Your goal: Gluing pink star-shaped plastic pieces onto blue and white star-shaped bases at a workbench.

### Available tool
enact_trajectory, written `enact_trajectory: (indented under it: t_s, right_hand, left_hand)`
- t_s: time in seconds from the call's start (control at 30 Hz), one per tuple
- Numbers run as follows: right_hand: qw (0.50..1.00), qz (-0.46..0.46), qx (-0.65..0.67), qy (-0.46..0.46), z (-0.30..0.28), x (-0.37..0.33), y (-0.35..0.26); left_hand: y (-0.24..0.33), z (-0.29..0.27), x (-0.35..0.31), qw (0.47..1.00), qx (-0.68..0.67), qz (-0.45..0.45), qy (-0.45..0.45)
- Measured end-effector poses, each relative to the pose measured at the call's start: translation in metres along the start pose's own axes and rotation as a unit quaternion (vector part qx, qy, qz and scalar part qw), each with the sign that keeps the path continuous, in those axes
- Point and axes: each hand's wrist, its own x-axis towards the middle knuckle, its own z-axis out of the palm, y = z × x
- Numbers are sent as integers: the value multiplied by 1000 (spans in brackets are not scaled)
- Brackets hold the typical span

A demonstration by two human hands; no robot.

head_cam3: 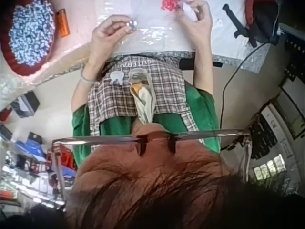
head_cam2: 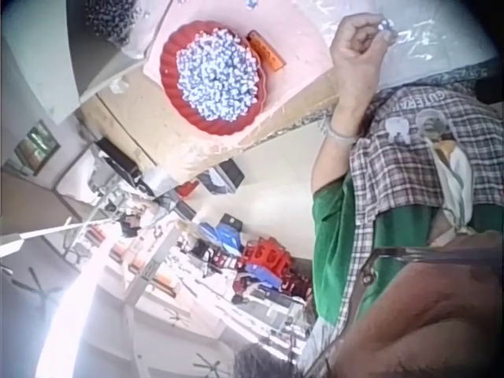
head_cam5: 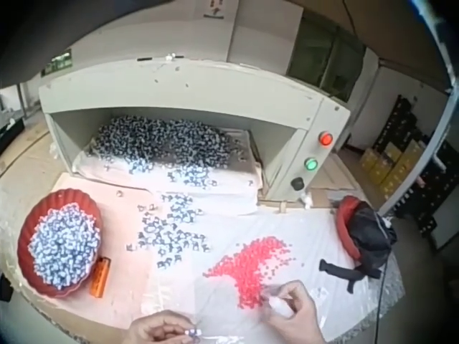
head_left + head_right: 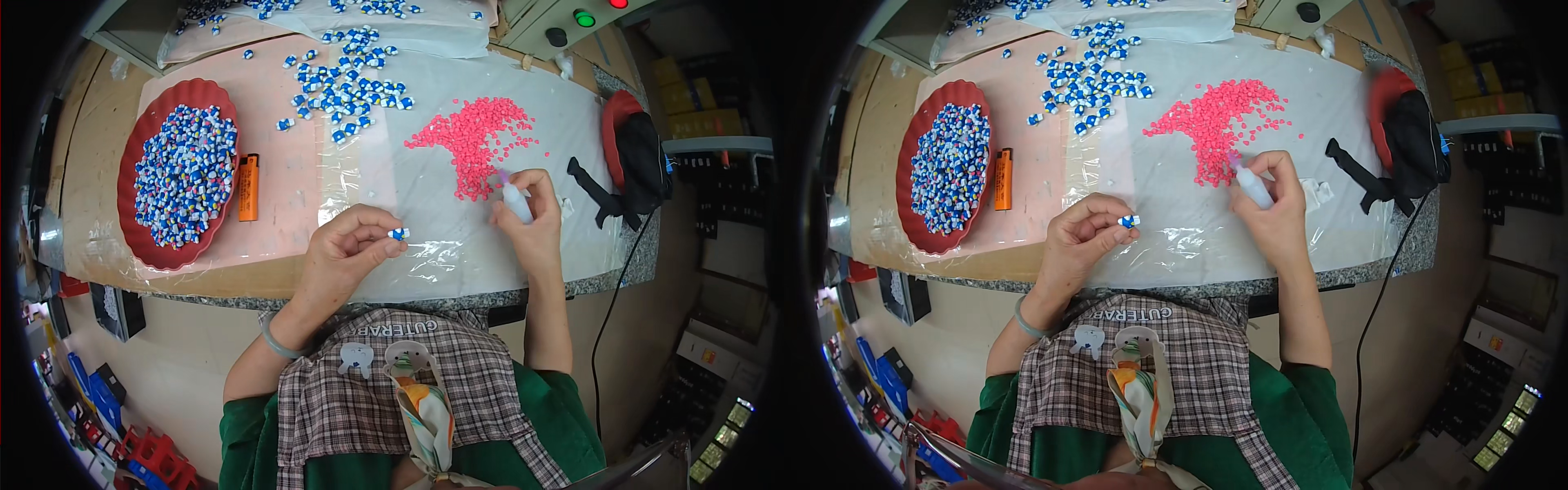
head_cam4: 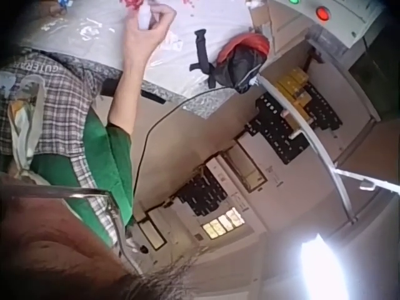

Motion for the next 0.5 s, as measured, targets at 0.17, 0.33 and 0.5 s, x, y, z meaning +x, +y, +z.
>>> enact_trajectory:
  t_s: [0.17, 0.33, 0.5]
  right_hand:
    - [951, -113, -286, 28, 7, -1, 1]
    - [918, -190, -347, 25, 17, -3, 2]
    - [913, -186, -364, 13, 19, -1, 2]
  left_hand:
    - [-1, 1, 0, 1000, 4, 15, 4]
    - [-1, 1, 0, 1000, 5, 7, 3]
    - [-1, 0, 0, 1000, 9, 11, -2]
